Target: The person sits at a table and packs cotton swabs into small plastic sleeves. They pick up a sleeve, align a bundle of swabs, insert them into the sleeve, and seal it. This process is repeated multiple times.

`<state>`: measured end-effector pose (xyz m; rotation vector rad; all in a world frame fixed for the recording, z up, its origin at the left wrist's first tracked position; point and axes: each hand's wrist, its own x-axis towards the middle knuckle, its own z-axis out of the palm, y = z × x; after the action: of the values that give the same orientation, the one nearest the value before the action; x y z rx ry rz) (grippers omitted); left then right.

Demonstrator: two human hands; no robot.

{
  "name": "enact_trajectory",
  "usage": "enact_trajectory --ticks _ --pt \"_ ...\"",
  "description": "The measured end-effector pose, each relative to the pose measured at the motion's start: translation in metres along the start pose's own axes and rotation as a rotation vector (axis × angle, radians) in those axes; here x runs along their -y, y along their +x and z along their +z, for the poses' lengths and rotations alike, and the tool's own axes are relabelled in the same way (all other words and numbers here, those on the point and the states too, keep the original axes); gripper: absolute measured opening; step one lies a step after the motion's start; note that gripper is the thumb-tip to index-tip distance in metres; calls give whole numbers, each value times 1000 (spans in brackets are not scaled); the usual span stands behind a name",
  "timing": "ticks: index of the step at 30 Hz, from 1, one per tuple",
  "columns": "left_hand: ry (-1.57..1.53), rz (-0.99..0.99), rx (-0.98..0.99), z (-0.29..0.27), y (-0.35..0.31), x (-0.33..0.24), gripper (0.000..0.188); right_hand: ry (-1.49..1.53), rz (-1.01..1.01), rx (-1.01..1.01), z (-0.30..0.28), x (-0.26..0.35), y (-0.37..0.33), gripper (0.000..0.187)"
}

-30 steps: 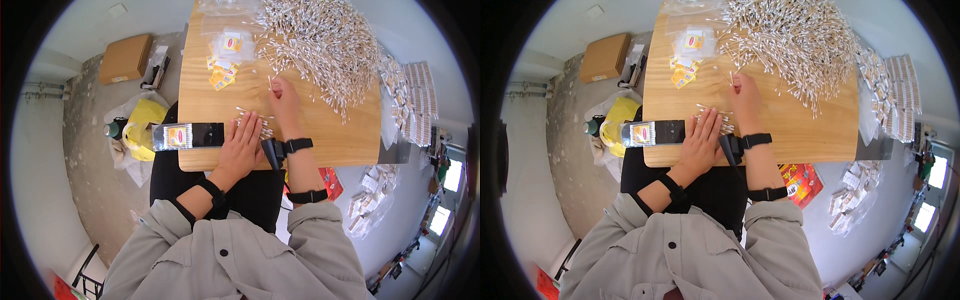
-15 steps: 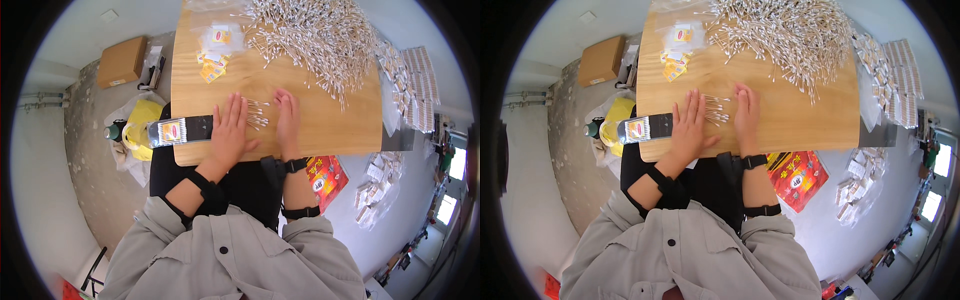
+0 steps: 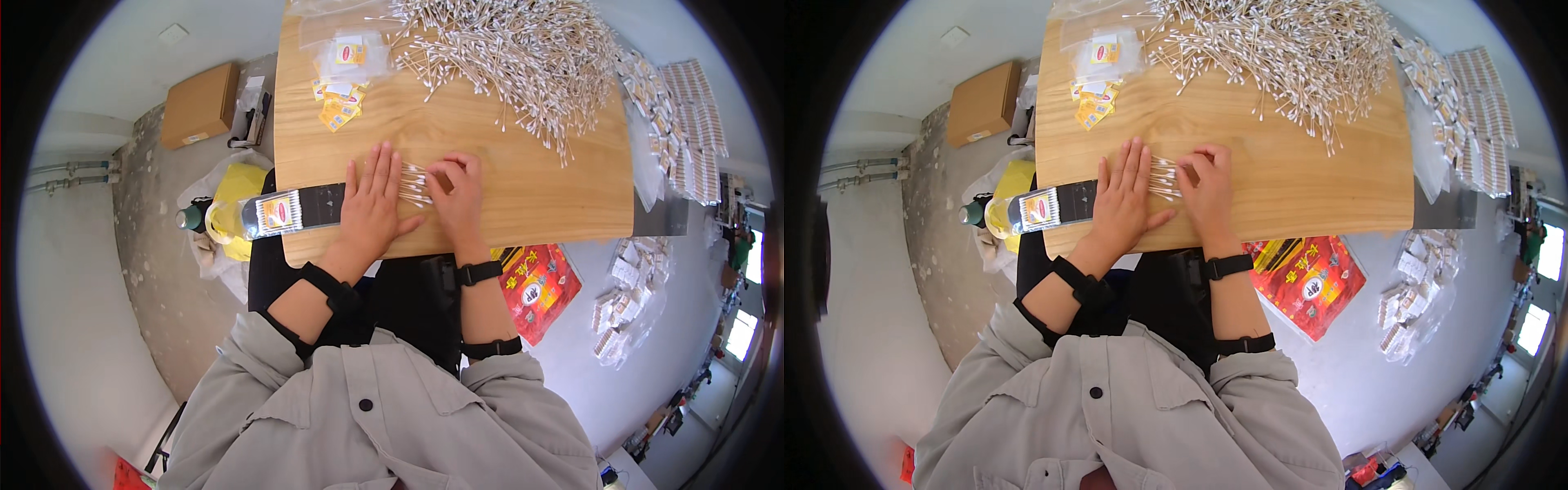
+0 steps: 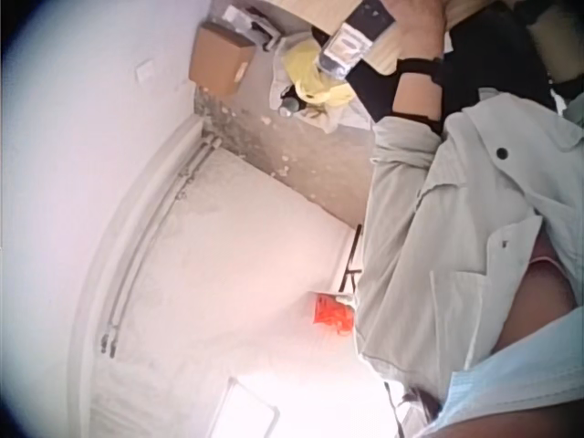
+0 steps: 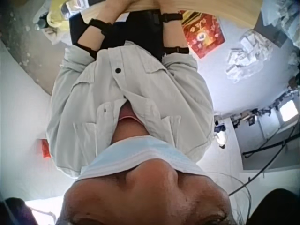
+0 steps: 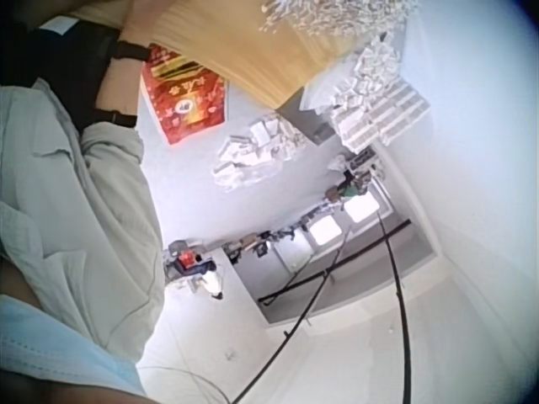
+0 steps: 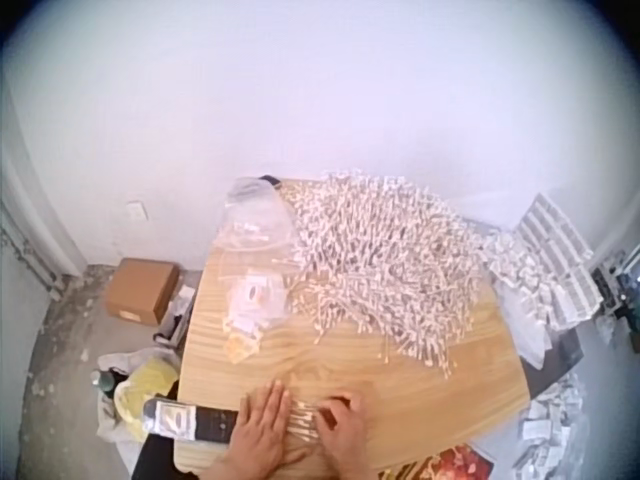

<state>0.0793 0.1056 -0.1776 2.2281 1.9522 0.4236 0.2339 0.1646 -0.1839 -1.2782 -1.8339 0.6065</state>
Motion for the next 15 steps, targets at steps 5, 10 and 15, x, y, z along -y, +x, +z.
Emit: enact_trajectory --ticks 5,10,15 --pt "-21 -17 -19 0 0 0 110 54 -34 62 -8 3 0 14" --pt "-17 -15 -9 -1 2 -1 110 60 36 16 -4 1 0 13" --pt "-19 -35 -8 -1 2 -2 110 61 -38 123 -5 0 6 12"
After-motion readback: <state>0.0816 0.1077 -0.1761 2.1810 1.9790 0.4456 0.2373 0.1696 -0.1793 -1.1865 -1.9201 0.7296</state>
